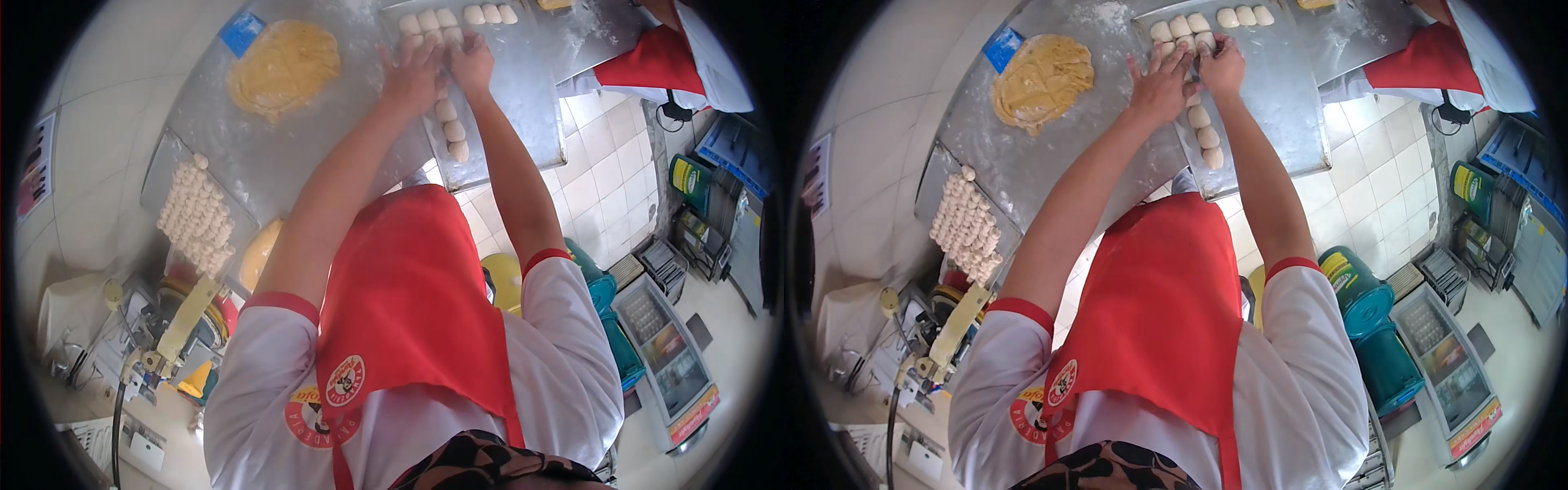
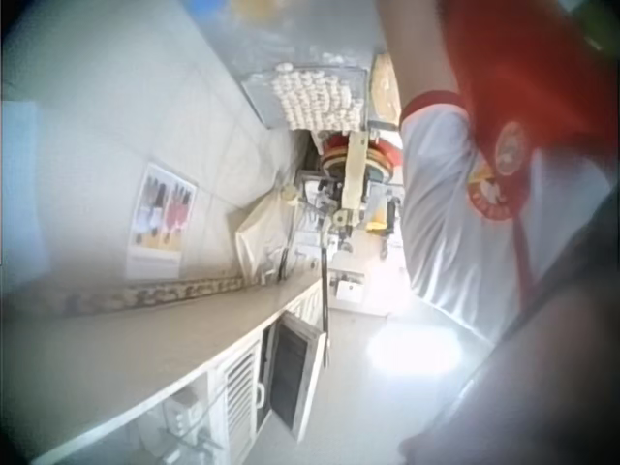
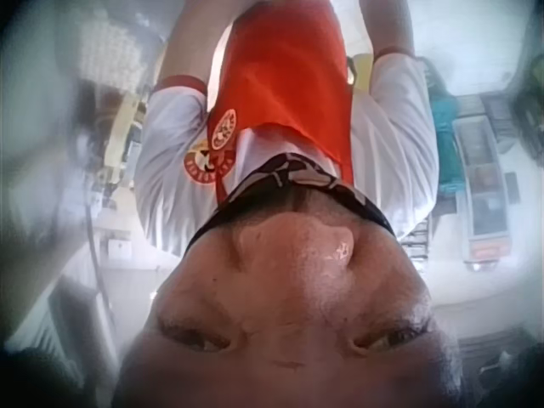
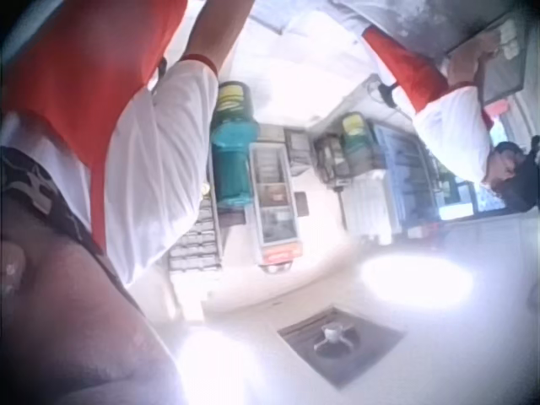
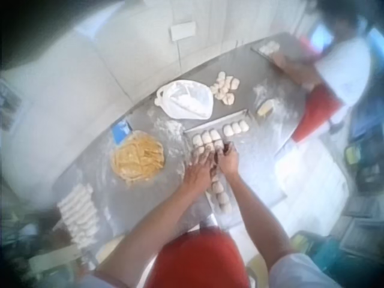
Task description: The person shapes dough by hand, rolling small pieces into balls and placing them in rows on a metal tray.
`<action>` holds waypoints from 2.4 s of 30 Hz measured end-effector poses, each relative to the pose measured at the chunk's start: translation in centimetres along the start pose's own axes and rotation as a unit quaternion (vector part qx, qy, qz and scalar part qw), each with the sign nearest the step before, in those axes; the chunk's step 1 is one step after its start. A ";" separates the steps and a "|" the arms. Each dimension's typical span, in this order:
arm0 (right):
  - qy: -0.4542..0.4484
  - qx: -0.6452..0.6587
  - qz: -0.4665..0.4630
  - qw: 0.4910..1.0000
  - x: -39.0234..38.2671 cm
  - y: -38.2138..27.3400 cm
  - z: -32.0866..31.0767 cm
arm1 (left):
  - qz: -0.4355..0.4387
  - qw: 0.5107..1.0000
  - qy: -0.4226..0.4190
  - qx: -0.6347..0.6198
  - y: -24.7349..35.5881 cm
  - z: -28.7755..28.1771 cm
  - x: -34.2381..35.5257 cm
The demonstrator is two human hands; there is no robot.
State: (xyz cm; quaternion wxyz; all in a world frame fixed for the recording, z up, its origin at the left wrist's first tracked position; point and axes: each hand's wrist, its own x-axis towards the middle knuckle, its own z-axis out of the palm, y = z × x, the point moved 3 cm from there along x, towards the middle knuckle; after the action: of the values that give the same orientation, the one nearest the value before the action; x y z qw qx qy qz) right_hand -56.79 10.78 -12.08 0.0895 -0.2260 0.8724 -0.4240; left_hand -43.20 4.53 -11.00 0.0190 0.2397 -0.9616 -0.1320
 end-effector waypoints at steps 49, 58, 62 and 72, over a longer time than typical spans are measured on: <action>-0.556 -0.068 -0.185 0.807 -46.3 -21.8 17.8 | -0.204 0.939 0.247 -0.125 -22.1 -4.6 -53.1; -0.457 0.248 0.169 0.837 -37.4 -19.4 15.0 | -0.333 0.889 0.312 -0.020 -24.7 -10.2 -54.5; -0.483 0.212 0.184 0.829 -36.3 -18.5 12.8 | -0.466 0.841 0.258 0.092 -29.7 -8.4 -59.1; -0.531 0.189 -0.065 0.823 -41.7 -27.5 8.6 | -0.331 0.484 0.307 -0.749 -22.2 -11.6 -49.3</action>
State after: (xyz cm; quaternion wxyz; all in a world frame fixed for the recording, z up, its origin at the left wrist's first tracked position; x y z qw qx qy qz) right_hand -8.28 9.63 2.53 0.5523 -0.4508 0.5761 -0.3997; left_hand 11.65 5.79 -4.28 0.4403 0.4610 -0.2817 -0.7171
